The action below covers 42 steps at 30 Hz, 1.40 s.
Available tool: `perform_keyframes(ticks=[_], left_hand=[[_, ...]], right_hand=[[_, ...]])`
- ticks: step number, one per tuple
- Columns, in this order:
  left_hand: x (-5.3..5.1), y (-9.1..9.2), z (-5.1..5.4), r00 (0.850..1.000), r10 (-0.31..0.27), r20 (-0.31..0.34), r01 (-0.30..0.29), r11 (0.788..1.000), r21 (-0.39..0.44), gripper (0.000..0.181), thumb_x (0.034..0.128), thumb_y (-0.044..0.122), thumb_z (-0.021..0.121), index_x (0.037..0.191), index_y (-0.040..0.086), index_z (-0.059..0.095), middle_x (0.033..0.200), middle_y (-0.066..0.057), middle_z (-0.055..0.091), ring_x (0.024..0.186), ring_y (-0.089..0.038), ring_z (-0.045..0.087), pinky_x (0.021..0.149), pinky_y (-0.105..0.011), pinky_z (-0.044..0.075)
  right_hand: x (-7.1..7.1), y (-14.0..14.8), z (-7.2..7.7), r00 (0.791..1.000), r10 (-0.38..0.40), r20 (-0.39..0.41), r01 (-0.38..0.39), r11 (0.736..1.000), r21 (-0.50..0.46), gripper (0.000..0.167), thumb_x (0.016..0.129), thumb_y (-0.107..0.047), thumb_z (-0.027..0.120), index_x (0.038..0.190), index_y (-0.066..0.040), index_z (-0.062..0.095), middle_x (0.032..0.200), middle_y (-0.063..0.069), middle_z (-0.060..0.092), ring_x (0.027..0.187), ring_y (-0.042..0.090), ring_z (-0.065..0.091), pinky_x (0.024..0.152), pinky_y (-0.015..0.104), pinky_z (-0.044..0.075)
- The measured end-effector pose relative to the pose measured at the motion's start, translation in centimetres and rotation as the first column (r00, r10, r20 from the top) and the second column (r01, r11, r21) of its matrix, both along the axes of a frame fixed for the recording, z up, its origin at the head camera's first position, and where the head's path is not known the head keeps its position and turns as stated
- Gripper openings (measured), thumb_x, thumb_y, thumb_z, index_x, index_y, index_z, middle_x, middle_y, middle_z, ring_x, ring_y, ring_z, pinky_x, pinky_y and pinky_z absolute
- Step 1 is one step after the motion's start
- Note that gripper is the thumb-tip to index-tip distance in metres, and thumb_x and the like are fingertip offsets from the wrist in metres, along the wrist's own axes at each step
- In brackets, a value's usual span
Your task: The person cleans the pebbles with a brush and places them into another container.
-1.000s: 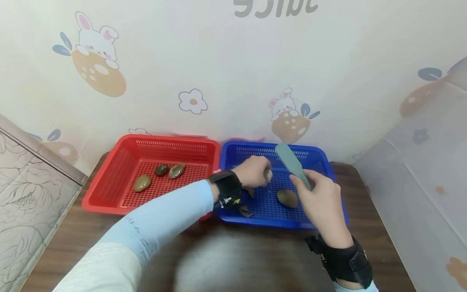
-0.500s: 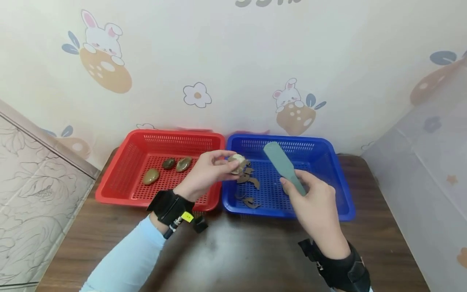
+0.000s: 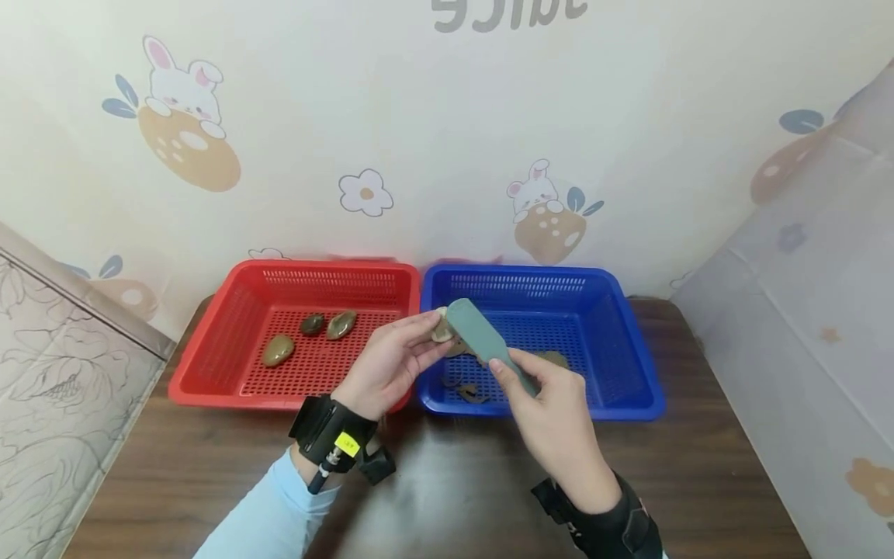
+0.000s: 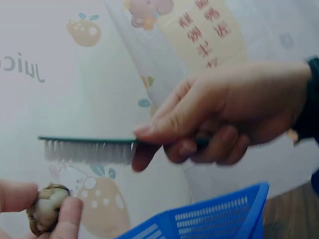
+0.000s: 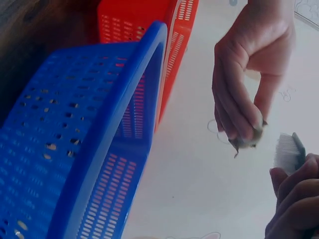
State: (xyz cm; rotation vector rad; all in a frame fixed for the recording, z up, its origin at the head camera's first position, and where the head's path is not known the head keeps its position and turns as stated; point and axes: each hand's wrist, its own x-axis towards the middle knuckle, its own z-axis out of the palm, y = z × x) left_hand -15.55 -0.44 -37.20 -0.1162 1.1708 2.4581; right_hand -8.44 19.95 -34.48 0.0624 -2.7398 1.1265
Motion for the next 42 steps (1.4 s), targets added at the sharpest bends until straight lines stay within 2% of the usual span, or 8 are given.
perform_keyframes(ticks=[4,9,15,21,27,33,38,42], left_hand=[[0.1,-0.1,-0.1,1.0,0.009,-0.005,-0.009,0.998,0.057,0.032,0.0897,0.022,0.062,0.117,0.006,0.064,0.118,-0.013,0.066,0.104,-0.022,0.066,0.091,-0.032,0.051],[0.2,-0.2,0.1,1.0,-0.003,0.016,0.002,0.996,0.094,0.033,0.0908,0.024,0.061,0.119,0.007,0.063,0.12,-0.012,0.065,0.106,-0.022,0.065,0.093,-0.032,0.051],[0.2,-0.4,0.0,1.0,0.008,0.021,-0.01,0.995,0.099,0.031,0.0907,0.021,0.061,0.118,0.007,0.064,0.12,-0.013,0.065,0.108,-0.026,0.064,0.091,-0.032,0.052],[0.1,-0.6,-0.1,0.999,-0.017,0.041,0.012,0.992,0.129,0.032,0.0915,0.021,0.06,0.121,0.007,0.062,0.121,-0.011,0.064,0.107,-0.02,0.064,0.095,-0.031,0.049],[0.1,-0.7,-0.1,0.999,-0.017,0.039,0.011,0.988,0.153,0.032,0.0914,0.018,0.06,0.121,0.006,0.062,0.123,-0.013,0.063,0.108,-0.023,0.064,0.093,-0.031,0.05],[0.1,-0.8,-0.1,0.999,-0.03,0.034,0.025,0.989,0.148,0.033,0.092,0.02,0.059,0.122,0.006,0.061,0.121,-0.011,0.064,0.105,-0.019,0.065,0.095,-0.031,0.049],[0.3,-0.8,-0.1,0.999,-0.024,0.034,0.018,0.986,0.166,0.032,0.0914,0.018,0.06,0.121,0.005,0.061,0.123,-0.014,0.063,0.107,-0.024,0.065,0.093,-0.032,0.05],[0.4,-0.9,0.1,0.999,-0.03,0.02,0.027,0.989,0.145,0.032,0.0921,0.019,0.059,0.122,0.006,0.061,0.122,-0.013,0.064,0.106,-0.022,0.065,0.093,-0.031,0.051]], right_hand=[[0.0,-0.5,-0.4,1.0,0.004,-0.01,-0.004,1.0,-0.012,0.043,0.09,-0.045,0.057,0.119,-0.013,0.065,0.107,0.004,0.069,0.077,0.007,0.062,0.055,0.02,0.05],[-0.3,-0.7,-0.7,1.0,0.007,-0.009,-0.007,1.0,-0.013,0.043,0.089,-0.045,0.058,0.117,-0.013,0.066,0.099,0.003,0.069,0.065,0.009,0.055,0.047,0.021,0.044],[-1.0,-0.5,-0.9,0.999,-0.02,-0.026,0.02,1.0,-0.015,0.041,0.089,-0.044,0.059,0.116,-0.014,0.067,0.089,0.004,0.07,0.059,0.009,0.054,0.043,0.022,0.041],[-1.0,-0.6,-1.0,0.999,0.037,0.02,-0.036,0.999,-0.031,0.041,0.089,-0.043,0.06,0.116,-0.013,0.066,0.097,0.005,0.069,0.062,0.009,0.055,0.045,0.022,0.043],[-1.4,-0.6,-1.0,1.0,-0.004,-0.007,0.004,1.0,-0.023,0.04,0.088,-0.043,0.06,0.114,-0.014,0.068,0.094,0.005,0.071,0.063,0.009,0.056,0.046,0.021,0.043],[-1.2,-0.8,-0.8,0.999,0.041,0.0,-0.041,0.999,-0.035,0.039,0.088,-0.041,0.061,0.115,-0.013,0.067,0.095,0.005,0.07,0.062,0.01,0.054,0.044,0.022,0.042],[-1.4,-0.6,-0.8,0.999,-0.014,-0.041,0.014,1.0,-0.009,0.039,0.088,-0.041,0.062,0.114,-0.012,0.068,0.096,0.006,0.071,0.066,0.008,0.057,0.048,0.019,0.045],[-1.1,-0.5,-0.7,0.999,0.027,-0.021,-0.028,0.999,-0.036,0.037,0.088,-0.039,0.062,0.115,-0.013,0.067,0.099,0.004,0.071,0.063,0.009,0.056,0.045,0.022,0.043]])
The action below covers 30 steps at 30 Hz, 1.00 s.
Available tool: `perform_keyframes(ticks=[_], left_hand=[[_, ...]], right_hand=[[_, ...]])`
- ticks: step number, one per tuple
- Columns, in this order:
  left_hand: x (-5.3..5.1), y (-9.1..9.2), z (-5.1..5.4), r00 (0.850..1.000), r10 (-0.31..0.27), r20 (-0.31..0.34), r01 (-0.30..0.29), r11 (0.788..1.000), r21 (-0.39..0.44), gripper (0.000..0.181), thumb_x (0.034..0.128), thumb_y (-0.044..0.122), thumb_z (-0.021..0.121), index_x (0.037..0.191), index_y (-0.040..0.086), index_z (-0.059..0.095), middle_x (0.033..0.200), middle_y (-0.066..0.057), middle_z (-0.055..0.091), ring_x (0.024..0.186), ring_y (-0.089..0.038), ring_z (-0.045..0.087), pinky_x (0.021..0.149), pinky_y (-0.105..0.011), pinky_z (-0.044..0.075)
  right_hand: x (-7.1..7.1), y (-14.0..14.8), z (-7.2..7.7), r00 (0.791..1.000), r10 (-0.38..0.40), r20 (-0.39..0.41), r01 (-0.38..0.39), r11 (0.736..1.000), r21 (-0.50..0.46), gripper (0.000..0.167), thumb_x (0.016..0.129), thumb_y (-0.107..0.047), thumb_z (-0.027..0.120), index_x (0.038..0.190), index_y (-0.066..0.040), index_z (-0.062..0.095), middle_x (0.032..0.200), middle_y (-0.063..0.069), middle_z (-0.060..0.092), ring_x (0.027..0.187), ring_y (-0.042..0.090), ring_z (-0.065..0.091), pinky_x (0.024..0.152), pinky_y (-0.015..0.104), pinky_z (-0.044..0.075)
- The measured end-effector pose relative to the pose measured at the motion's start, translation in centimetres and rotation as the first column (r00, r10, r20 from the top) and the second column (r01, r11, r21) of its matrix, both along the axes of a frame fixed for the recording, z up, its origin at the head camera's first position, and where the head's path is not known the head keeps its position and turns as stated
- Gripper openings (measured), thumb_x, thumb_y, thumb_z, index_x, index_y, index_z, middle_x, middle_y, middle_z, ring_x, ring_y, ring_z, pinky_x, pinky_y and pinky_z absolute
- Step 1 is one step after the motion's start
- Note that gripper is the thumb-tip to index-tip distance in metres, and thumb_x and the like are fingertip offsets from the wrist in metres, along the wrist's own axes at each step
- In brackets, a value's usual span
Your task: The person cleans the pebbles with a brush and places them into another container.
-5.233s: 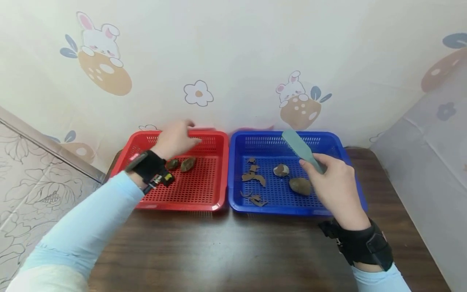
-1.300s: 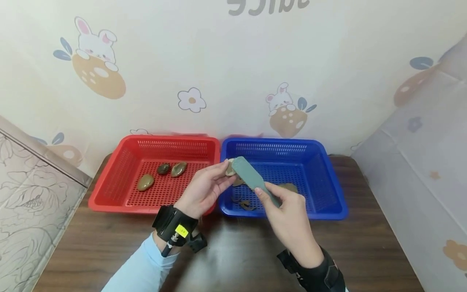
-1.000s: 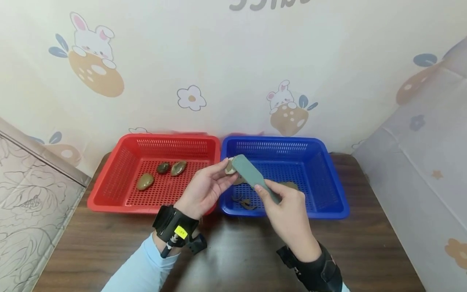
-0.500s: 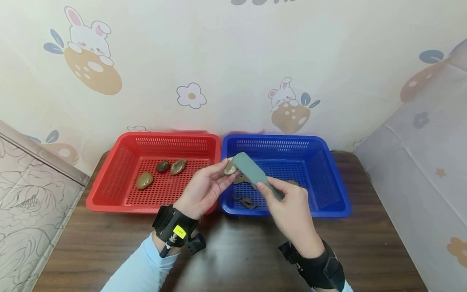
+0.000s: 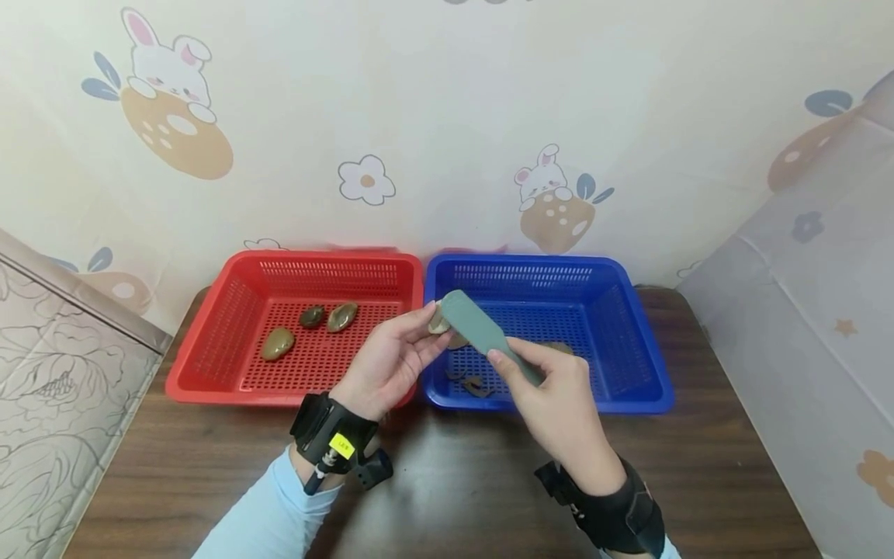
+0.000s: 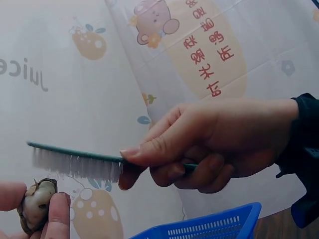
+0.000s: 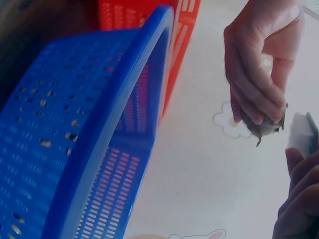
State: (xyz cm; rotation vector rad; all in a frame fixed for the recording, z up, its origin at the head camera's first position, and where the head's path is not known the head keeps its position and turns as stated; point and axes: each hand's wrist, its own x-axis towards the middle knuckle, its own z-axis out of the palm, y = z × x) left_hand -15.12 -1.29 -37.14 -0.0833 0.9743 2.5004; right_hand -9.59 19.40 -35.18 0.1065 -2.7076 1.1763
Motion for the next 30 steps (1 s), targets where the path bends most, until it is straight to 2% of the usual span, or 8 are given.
perform_keyframes(ticks=[3,8,14,19,22,27,30], left_hand=[[0.05,-0.08,0.19,1.0,0.002,-0.014,-0.002,1.0,-0.019,0.033,0.0927,0.02,0.058,0.123,0.006,0.061,0.121,-0.012,0.064,0.106,-0.022,0.065,0.093,-0.031,0.051],[0.11,-0.24,0.12,1.0,-0.006,-0.001,0.006,1.0,-0.027,0.034,0.0924,0.018,0.059,0.124,0.006,0.059,0.122,-0.013,0.063,0.109,-0.024,0.063,0.094,-0.032,0.05],[0.28,-0.33,0.07,0.999,0.014,-0.05,-0.018,0.996,-0.084,0.033,0.0918,0.021,0.06,0.122,0.008,0.061,0.119,-0.013,0.065,0.105,-0.024,0.065,0.092,-0.033,0.051],[0.31,-0.26,0.1,0.998,0.027,-0.064,-0.035,0.99,-0.136,0.034,0.0908,0.024,0.061,0.121,0.009,0.062,0.116,-0.013,0.066,0.102,-0.022,0.067,0.09,-0.033,0.052],[0.32,-0.21,0.01,0.997,0.029,-0.069,-0.039,0.989,-0.144,0.035,0.0911,0.024,0.061,0.122,0.008,0.061,0.116,-0.012,0.066,0.101,-0.022,0.067,0.09,-0.032,0.052],[0.35,-0.32,0.06,0.996,0.034,-0.08,-0.046,0.987,-0.156,0.034,0.0903,0.025,0.062,0.121,0.01,0.062,0.115,-0.012,0.067,0.1,-0.022,0.067,0.09,-0.033,0.053],[0.39,-0.4,0.19,0.997,0.035,-0.075,-0.047,0.986,-0.161,0.034,0.0892,0.025,0.063,0.12,0.011,0.063,0.116,-0.013,0.066,0.101,-0.023,0.067,0.089,-0.033,0.053]], right_hand=[[-0.06,-0.02,-0.04,1.0,0.005,0.008,-0.005,1.0,-0.001,0.038,0.089,-0.04,0.062,0.115,-0.013,0.067,0.096,0.004,0.07,0.062,0.01,0.055,0.044,0.023,0.042],[-0.29,0.21,-0.04,0.999,-0.048,0.001,0.048,0.998,0.034,0.04,0.088,-0.043,0.061,0.114,-0.013,0.067,0.089,0.004,0.07,0.062,0.01,0.055,0.044,0.022,0.041],[0.07,-0.01,0.17,1.0,-0.006,0.013,0.006,1.0,0.005,0.038,0.088,-0.04,0.062,0.115,-0.014,0.067,0.095,0.004,0.071,0.063,0.009,0.056,0.044,0.022,0.043],[-0.19,-0.04,-0.2,0.999,-0.035,-0.003,0.035,0.998,0.043,0.039,0.088,-0.043,0.061,0.114,-0.015,0.068,0.091,0.003,0.071,0.062,0.009,0.055,0.045,0.021,0.043],[-0.13,-0.04,-0.13,0.999,-0.052,-0.007,0.052,0.998,0.038,0.038,0.087,-0.043,0.062,0.113,-0.016,0.068,0.089,0.003,0.071,0.06,0.009,0.055,0.043,0.022,0.041],[-0.07,-0.28,0.06,1.0,-0.012,-0.007,0.012,1.0,0.024,0.038,0.088,-0.042,0.062,0.115,-0.015,0.067,0.095,0.003,0.071,0.063,0.01,0.056,0.044,0.022,0.043],[-0.2,-0.23,0.05,0.999,-0.032,-0.011,0.032,0.997,0.063,0.042,0.089,-0.044,0.059,0.116,-0.014,0.066,0.09,0.004,0.07,0.06,0.011,0.054,0.043,0.022,0.041]])
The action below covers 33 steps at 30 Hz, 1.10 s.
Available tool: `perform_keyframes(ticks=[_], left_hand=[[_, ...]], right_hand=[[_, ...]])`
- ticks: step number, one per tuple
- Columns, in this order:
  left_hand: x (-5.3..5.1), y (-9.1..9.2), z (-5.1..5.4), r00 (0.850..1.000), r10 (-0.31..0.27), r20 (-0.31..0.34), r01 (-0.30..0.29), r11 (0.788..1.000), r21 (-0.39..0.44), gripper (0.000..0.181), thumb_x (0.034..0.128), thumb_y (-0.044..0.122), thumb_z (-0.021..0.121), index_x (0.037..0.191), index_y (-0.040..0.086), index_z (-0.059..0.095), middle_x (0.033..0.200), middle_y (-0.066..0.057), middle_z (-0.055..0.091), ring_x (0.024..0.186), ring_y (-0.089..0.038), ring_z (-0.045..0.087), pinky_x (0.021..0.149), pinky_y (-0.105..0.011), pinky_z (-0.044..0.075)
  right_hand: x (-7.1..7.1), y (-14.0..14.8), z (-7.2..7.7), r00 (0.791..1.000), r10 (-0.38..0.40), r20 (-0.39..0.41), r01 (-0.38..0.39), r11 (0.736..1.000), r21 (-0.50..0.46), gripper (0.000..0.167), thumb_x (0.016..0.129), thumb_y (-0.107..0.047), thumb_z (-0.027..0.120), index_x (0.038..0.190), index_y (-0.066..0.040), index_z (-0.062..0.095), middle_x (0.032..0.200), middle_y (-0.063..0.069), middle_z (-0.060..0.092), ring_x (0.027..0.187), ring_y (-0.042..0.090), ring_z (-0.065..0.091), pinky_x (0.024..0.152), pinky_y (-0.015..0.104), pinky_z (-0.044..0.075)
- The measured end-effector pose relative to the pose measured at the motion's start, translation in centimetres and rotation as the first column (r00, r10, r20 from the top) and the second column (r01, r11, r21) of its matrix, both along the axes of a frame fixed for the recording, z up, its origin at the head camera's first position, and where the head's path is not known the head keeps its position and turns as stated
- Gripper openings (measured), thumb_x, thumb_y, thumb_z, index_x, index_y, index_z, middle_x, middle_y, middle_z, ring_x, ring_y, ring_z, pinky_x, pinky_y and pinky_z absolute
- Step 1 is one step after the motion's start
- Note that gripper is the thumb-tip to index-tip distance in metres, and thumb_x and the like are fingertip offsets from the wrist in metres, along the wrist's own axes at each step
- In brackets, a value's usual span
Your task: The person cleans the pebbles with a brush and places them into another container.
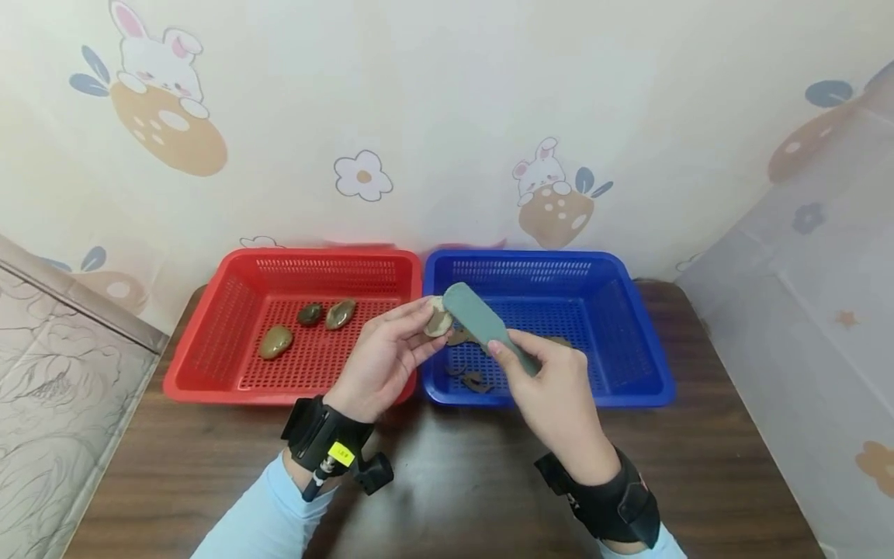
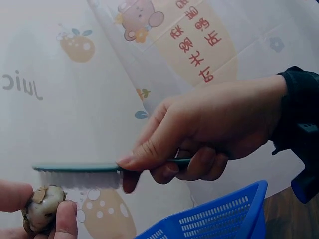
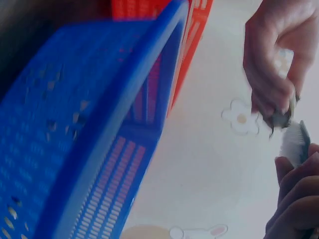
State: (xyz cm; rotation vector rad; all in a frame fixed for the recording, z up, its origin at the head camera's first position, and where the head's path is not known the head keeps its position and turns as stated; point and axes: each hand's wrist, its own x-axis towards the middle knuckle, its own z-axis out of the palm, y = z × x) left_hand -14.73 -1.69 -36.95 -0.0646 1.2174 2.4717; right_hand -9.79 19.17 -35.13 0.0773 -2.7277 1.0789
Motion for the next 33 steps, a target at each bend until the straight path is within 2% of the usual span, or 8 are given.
perform_keyframes(ticks=[5,11,16,21,25,27,31,33], left_hand=[[-0.2,0.0,0.4,1.0,-0.008,-0.008,0.008,1.0,0.013,0.035,0.0907,0.023,0.061,0.123,0.009,0.06,0.12,-0.014,0.063,0.106,-0.027,0.065,0.089,-0.033,0.053],[-0.4,0.1,0.7,1.0,-0.015,-0.002,0.015,1.0,0.012,0.033,0.0914,0.022,0.06,0.122,0.011,0.061,0.119,-0.014,0.063,0.103,-0.023,0.066,0.09,-0.033,0.052],[-0.3,0.0,0.7,1.0,-0.025,0.002,0.025,1.0,0.007,0.035,0.0916,0.023,0.06,0.124,0.011,0.059,0.12,-0.012,0.061,0.104,-0.023,0.065,0.091,-0.033,0.052],[-0.1,-0.2,0.8,0.999,-0.037,-0.013,0.037,0.999,0.005,0.035,0.0928,0.022,0.058,0.127,0.011,0.057,0.122,-0.013,0.061,0.104,-0.022,0.064,0.092,-0.033,0.051],[0.2,-0.2,1.1,0.998,-0.054,-0.022,0.055,0.998,0.01,0.034,0.0927,0.019,0.058,0.126,0.013,0.057,0.126,-0.012,0.059,0.11,-0.025,0.062,0.093,-0.033,0.051],[0.2,-0.1,1.3,0.998,-0.05,-0.033,0.051,0.999,0.014,0.035,0.0925,0.019,0.058,0.127,0.013,0.057,0.128,-0.012,0.058,0.112,-0.026,0.061,0.093,-0.034,0.051],[0.1,0.1,1.4,0.999,-0.021,-0.047,0.022,1.0,0.005,0.037,0.0915,0.017,0.059,0.128,0.016,0.056,0.13,-0.011,0.055,0.112,-0.026,0.061,0.093,-0.034,0.05],[0.1,0.1,1.4,0.999,-0.018,-0.042,0.018,1.0,-0.006,0.038,0.0914,0.016,0.059,0.129,0.017,0.056,0.13,-0.011,0.055,0.113,-0.026,0.061,0.093,-0.034,0.05]], right_hand=[[0.1,0.4,0.2,0.997,-0.068,-0.02,0.068,0.998,0.014,0.043,0.089,-0.044,0.059,0.117,-0.012,0.066,0.086,0.007,0.069,0.058,0.01,0.053,0.041,0.022,0.038],[-0.1,-0.1,0.2,1.0,-0.003,0.0,0.003,0.999,-0.037,0.04,0.089,-0.044,0.059,0.116,-0.016,0.066,0.084,0.004,0.068,0.058,0.01,0.054,0.042,0.023,0.041],[-0.1,0.1,0.2,0.999,-0.04,-0.027,0.04,0.999,-0.021,0.04,0.089,-0.043,0.06,0.115,-0.014,0.067,0.081,0.005,0.067,0.055,0.01,0.051,0.039,0.023,0.036],[0.0,0.0,0.3,1.0,0.004,0.004,-0.004,0.999,-0.05,0.04,0.089,-0.043,0.06,0.116,-0.014,0.067,0.087,0.006,0.069,0.059,0.01,0.054,0.041,0.023,0.041],[0.0,0.2,0.3,0.999,-0.048,-0.015,0.048,0.998,-0.027,0.041,0.089,-0.044,0.059,0.115,-0.013,0.067,0.081,0.006,0.066,0.057,0.01,0.051,0.04,0.022,0.037],[0.1,0.4,0.3,0.998,-0.056,-0.028,0.055,0.998,-0.037,0.04,0.089,-0.043,0.059,0.115,-0.014,0.066,0.08,0.005,0.066,0.056,0.01,0.051,0.039,0.023,0.035],[0.3,0.4,0.1,1.0,-0.009,-0.022,0.007,0.996,-0.085,0.037,0.089,-0.041,0.061,0.116,-0.016,0.066,0.087,0.004,0.07,0.058,0.01,0.054,0.041,0.024,0.039],[0.1,0.3,-0.2,1.0,-0.004,-0.014,0.003,0.998,-0.068,0.039,0.089,-0.043,0.06,0.116,-0.016,0.066,0.089,0.003,0.07,0.06,0.01,0.055,0.044,0.023,0.041]])
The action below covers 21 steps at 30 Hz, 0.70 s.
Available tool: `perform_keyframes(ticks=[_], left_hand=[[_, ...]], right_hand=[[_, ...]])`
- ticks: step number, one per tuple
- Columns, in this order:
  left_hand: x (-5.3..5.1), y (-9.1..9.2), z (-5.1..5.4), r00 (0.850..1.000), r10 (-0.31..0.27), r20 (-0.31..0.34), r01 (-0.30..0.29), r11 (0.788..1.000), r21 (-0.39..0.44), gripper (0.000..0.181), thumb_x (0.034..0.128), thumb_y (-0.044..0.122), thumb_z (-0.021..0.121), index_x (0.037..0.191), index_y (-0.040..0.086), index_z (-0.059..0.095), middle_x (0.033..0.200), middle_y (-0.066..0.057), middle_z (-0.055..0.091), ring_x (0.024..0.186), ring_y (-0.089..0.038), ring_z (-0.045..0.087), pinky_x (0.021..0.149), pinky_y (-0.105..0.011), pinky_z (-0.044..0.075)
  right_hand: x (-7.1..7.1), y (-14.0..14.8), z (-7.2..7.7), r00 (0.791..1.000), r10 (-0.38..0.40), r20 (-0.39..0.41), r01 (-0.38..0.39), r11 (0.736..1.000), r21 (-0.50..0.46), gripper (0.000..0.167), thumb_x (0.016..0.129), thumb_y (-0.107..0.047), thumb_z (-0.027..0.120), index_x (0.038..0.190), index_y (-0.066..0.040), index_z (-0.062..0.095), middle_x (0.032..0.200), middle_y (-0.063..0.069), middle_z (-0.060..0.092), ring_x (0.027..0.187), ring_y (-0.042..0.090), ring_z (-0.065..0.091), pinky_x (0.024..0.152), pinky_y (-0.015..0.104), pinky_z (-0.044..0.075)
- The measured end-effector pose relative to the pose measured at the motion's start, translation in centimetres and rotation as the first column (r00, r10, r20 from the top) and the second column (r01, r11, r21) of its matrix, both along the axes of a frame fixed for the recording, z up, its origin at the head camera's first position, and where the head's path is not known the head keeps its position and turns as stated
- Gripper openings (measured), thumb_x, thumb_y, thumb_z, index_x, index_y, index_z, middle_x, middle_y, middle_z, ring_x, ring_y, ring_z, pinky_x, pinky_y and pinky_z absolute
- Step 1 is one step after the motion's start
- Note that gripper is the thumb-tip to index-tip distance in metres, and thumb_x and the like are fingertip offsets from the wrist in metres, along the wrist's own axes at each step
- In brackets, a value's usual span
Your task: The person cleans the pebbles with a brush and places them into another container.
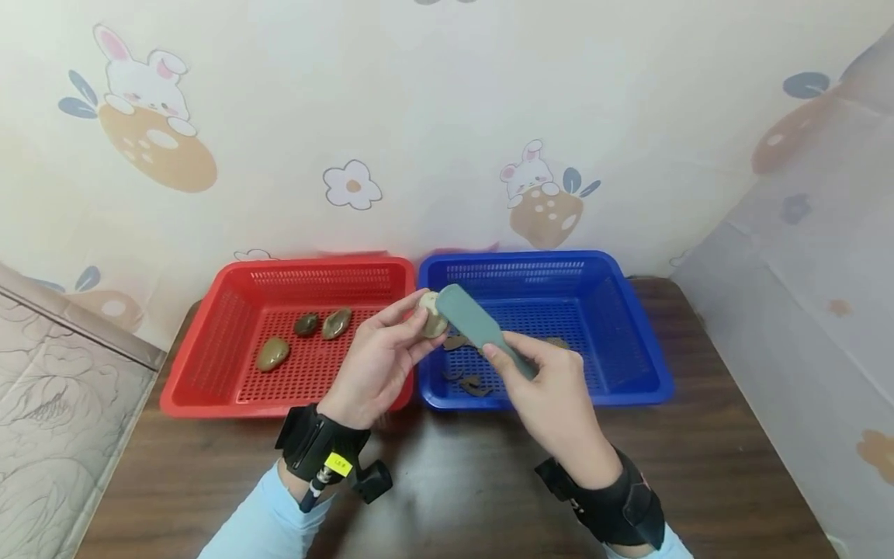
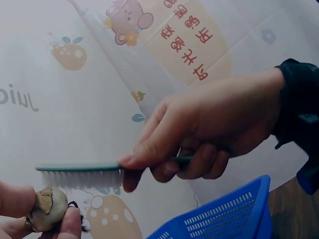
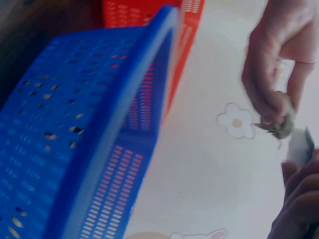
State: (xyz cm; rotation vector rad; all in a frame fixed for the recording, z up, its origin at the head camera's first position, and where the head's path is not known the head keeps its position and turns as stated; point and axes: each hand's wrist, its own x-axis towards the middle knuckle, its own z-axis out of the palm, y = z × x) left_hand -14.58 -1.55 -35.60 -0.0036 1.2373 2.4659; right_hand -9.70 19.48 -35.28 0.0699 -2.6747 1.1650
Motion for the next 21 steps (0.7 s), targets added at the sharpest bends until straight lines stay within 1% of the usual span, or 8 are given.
perform_keyframes(ticks=[3,5,7,10,14,17,19,21], left_hand=[[0.15,0.01,-0.03,1.0,-0.007,0.008,0.007,1.0,-0.019,0.04,0.0906,0.016,0.06,0.13,0.018,0.055,0.131,-0.011,0.055,0.113,-0.026,0.061,0.092,-0.033,0.051],[0.1,0.05,-0.03,1.0,-0.016,0.002,0.016,1.0,-0.018,0.041,0.0905,0.016,0.061,0.13,0.013,0.053,0.13,-0.012,0.055,0.112,-0.025,0.061,0.092,-0.034,0.051],[-0.04,0.02,-0.03,1.0,-0.019,-0.003,0.019,1.0,-0.01,0.041,0.0906,0.015,0.061,0.13,0.008,0.051,0.128,-0.014,0.056,0.109,-0.024,0.063,0.092,-0.034,0.051],[-0.24,-0.1,-0.04,1.0,-0.019,-0.002,0.019,1.0,0.01,0.039,0.0905,0.015,0.061,0.126,0.004,0.051,0.124,-0.015,0.058,0.105,-0.023,0.064,0.094,-0.035,0.05],[-0.26,-0.09,0.02,1.0,-0.011,0.01,0.011,1.0,0.01,0.037,0.0893,0.015,0.063,0.124,0.005,0.055,0.122,-0.015,0.06,0.104,-0.023,0.065,0.093,-0.035,0.05],[-0.18,0.0,0.0,0.999,-0.022,0.023,0.022,1.0,0.005,0.036,0.0896,0.015,0.062,0.124,0.006,0.056,0.124,-0.015,0.059,0.105,-0.023,0.065,0.093,-0.034,0.051],[-0.14,0.0,-0.06,0.999,-0.031,0.035,0.031,1.0,0.003,0.035,0.0904,0.014,0.061,0.124,0.007,0.056,0.126,-0.014,0.058,0.108,-0.023,0.063,0.093,-0.034,0.05],[-0.12,-0.02,-0.11,0.999,-0.03,0.038,0.029,0.999,0.014,0.035,0.0912,0.014,0.06,0.125,0.008,0.056,0.128,-0.014,0.056,0.113,-0.026,0.06,0.094,-0.034,0.05]], right_hand=[[-0.21,0.17,-0.24,0.999,-0.029,0.016,0.029,0.999,0.039,0.042,0.089,-0.046,0.058,0.116,-0.014,0.066,0.087,0.003,0.07,0.062,0.01,0.054,0.045,0.022,0.041],[-0.21,0.45,-0.25,0.998,-0.057,0.01,0.057,0.997,0.045,0.042,0.089,-0.046,0.058,0.116,-0.014,0.066,0.085,0.003,0.069,0.061,0.01,0.053,0.044,0.022,0.04],[-0.1,0.62,-0.13,0.998,-0.062,0.001,0.062,0.998,0.015,0.039,0.089,-0.043,0.059,0.115,-0.014,0.067,0.083,0.004,0.068,0.06,0.011,0.053,0.042,0.023,0.038],[0.04,0.42,0.13,0.999,-0.038,-0.018,0.037,0.999,-0.039,0.034,0.089,-0.04,0.061,0.113,-0.016,0.067,0.083,0.003,0.068,0.06,0.011,0.054,0.041,0.024,0.039],[-0.16,-0.03,0.22,1.0,0.001,-0.002,-0.001,0.998,-0.055,0.035,0.089,-0.04,0.06,0.114,-0.016,0.067,0.089,0.003,0.07,0.064,0.012,0.056,0.044,0.023,0.044],[-0.35,0.07,0.02,1.0,-0.016,0.017,0.016,1.0,-0.019,0.04,0.089,-0.044,0.059,0.116,-0.015,0.066,0.092,0.005,0.07,0.066,0.013,0.057,0.045,0.022,0.044],[-0.31,0.21,-0.05,0.999,-0.044,0.016,0.044,0.999,-0.004,0.041,0.089,-0.045,0.059,0.115,-0.014,0.067,0.089,0.005,0.07,0.064,0.013,0.055,0.043,0.023,0.041],[-0.19,0.26,-0.06,0.999,-0.051,0.011,0.051,0.998,-0.021,0.039,0.089,-0.044,0.059,0.114,-0.015,0.067,0.087,0.004,0.069,0.063,0.012,0.055,0.042,0.023,0.04]])
